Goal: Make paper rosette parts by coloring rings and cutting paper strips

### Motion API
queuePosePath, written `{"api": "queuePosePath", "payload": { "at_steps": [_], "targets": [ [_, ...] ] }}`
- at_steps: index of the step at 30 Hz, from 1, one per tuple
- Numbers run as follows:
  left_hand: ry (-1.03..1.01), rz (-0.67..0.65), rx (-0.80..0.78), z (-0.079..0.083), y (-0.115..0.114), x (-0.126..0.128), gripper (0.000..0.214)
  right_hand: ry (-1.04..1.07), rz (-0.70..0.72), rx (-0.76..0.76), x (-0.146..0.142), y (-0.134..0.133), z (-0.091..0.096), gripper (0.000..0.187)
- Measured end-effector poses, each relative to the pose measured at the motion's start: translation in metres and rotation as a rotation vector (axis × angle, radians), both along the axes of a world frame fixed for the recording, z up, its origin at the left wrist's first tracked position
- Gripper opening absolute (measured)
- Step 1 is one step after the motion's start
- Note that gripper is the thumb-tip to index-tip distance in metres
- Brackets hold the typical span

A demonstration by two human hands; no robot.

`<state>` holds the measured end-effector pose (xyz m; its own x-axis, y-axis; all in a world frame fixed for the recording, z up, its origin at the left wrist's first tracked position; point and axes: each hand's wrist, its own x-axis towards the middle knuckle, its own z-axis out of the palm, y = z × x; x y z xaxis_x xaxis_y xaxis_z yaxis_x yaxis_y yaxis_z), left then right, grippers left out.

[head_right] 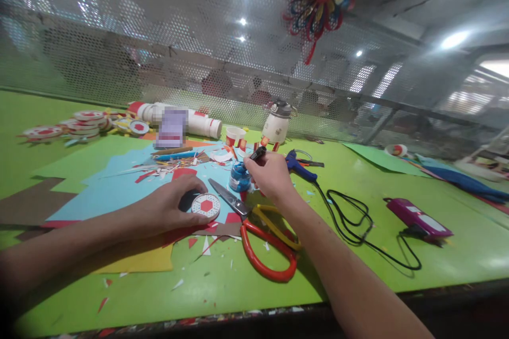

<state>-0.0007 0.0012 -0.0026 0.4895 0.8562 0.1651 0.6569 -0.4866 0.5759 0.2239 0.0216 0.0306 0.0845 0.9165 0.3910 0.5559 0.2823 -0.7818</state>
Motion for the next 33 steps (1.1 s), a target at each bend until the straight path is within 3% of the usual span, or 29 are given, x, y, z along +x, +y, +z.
{"api": "queuePosePath", "payload": {
  "at_steps": [7,19,28,31,33],
  "targets": [
    [0.025,0.003,-0.014,0.0,0.0,0.0,0.052,-0.115,-0.026,0.037,0.001,0.003,-0.003,0.03],
    [0.046,0.001,-0.007,-0.001,-0.001,-0.001,0.052,-0.046,-0.028,0.062,0.004,0.006,-0.008,0.032],
    [0.057,0.003,-0.02,-0.001,0.001,-0.001,0.056,0.224,-0.079,0.287,0.003,-0.013,0.017,0.026],
    [0.047,0.017,-0.034,-0.001,0.001,-0.001,0.056,0.337,0.029,0.348,-0.006,-0.028,0.022,0.027],
    [0.046,0.022,-0.031,-0.001,0.001,-0.001,0.055,0.336,0.117,0.285,-0.015,-0.037,0.019,0.027]
  ]
}}
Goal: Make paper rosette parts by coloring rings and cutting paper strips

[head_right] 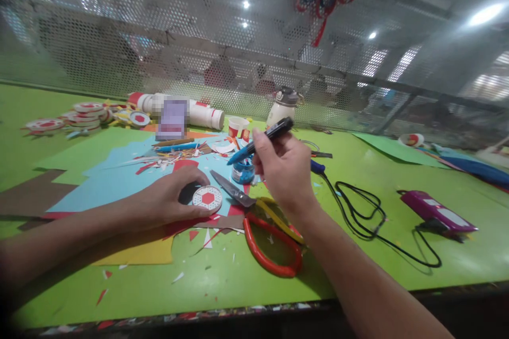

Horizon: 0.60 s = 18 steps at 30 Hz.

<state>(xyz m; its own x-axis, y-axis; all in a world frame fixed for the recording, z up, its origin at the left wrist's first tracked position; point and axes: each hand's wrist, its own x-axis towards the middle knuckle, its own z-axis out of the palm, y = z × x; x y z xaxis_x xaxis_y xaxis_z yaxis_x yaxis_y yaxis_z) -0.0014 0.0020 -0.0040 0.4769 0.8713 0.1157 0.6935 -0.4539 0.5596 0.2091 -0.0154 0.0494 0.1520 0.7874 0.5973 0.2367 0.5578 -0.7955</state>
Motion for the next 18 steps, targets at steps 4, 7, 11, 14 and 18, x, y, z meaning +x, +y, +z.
{"api": "queuePosePath", "payload": {
  "at_steps": [4,7,11,14,18],
  "targets": [
    [-0.019,-0.009,0.008,0.0,0.0,0.001,0.055,-0.113,0.124,-0.142,-0.015,-0.008,-0.016,0.027],
    [-0.023,-0.006,0.003,0.0,0.0,0.001,0.057,-0.173,0.168,-0.212,-0.019,-0.007,-0.026,0.029],
    [-0.015,0.002,0.016,-0.001,0.0,0.001,0.058,-0.247,0.144,-0.221,-0.022,-0.006,-0.031,0.03],
    [-0.011,-0.012,0.023,-0.001,0.0,0.002,0.056,-0.291,0.14,-0.232,-0.023,-0.007,-0.032,0.03],
    [-0.014,-0.019,0.02,0.0,0.0,0.002,0.054,-0.307,0.134,-0.233,-0.023,-0.008,-0.033,0.03]
  ]
}}
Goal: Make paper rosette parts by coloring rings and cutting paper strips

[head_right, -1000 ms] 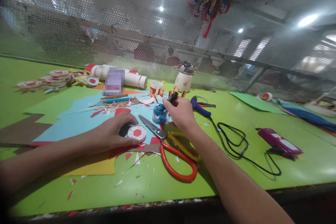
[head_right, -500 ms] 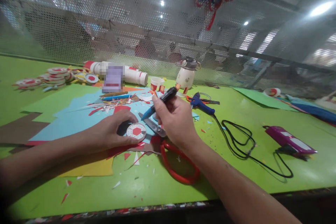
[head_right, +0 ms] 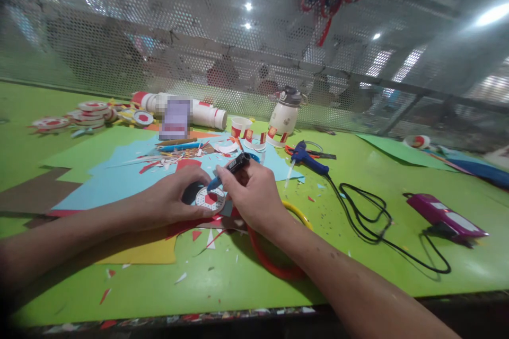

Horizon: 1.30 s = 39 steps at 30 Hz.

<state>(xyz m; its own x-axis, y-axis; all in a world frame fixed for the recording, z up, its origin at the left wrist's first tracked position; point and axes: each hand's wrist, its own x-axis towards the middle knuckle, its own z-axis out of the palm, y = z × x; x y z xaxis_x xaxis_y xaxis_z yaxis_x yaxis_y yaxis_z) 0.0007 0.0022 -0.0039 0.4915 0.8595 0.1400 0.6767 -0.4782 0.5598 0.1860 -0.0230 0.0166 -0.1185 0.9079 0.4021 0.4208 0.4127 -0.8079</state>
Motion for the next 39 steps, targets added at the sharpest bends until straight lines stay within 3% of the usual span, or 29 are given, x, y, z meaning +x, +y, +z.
{"api": "queuePosePath", "payload": {
  "at_steps": [39],
  "targets": [
    [-0.005,-0.012,0.006,0.0001,-0.0012,-0.0015,0.05,-0.152,-0.07,0.072,-0.0008,0.0008,-0.002,0.034]
  ]
}}
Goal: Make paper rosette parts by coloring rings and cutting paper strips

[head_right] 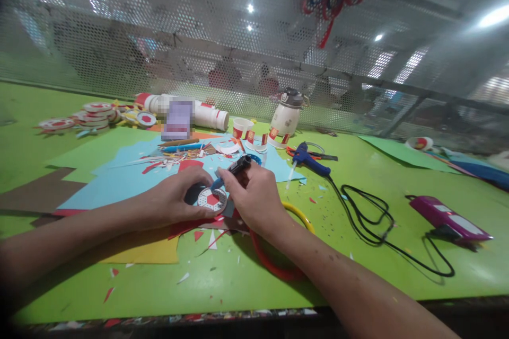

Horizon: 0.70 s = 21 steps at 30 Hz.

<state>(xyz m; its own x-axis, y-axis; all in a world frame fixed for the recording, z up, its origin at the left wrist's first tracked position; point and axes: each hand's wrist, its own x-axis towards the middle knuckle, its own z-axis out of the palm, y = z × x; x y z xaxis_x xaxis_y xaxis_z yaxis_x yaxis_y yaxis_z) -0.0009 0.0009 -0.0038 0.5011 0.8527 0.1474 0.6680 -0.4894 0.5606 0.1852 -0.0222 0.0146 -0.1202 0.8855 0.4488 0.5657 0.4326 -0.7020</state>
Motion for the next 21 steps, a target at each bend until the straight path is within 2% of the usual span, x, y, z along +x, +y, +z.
{"api": "queuePosePath", "payload": {
  "at_steps": [7,10,14,18,21],
  "targets": [
    [-0.005,0.001,0.02,0.0007,0.001,0.0016,0.051,-0.046,-0.002,0.079,-0.0018,-0.0019,-0.0015,0.033],
    [-0.007,0.005,0.021,-0.0004,0.0012,0.0012,0.048,-0.032,-0.006,0.066,-0.002,-0.0019,-0.0038,0.032],
    [-0.016,0.007,0.031,-0.0012,0.001,0.0004,0.048,0.085,-0.02,0.015,-0.0014,-0.0013,-0.0044,0.033],
    [-0.019,0.005,0.029,0.0009,0.0001,0.0011,0.05,0.259,-0.015,0.033,-0.0003,-0.0021,-0.0006,0.031],
    [-0.029,0.011,0.026,0.0018,-0.0001,0.0017,0.049,0.246,-0.021,0.021,0.0004,-0.002,0.0009,0.033]
  ]
}}
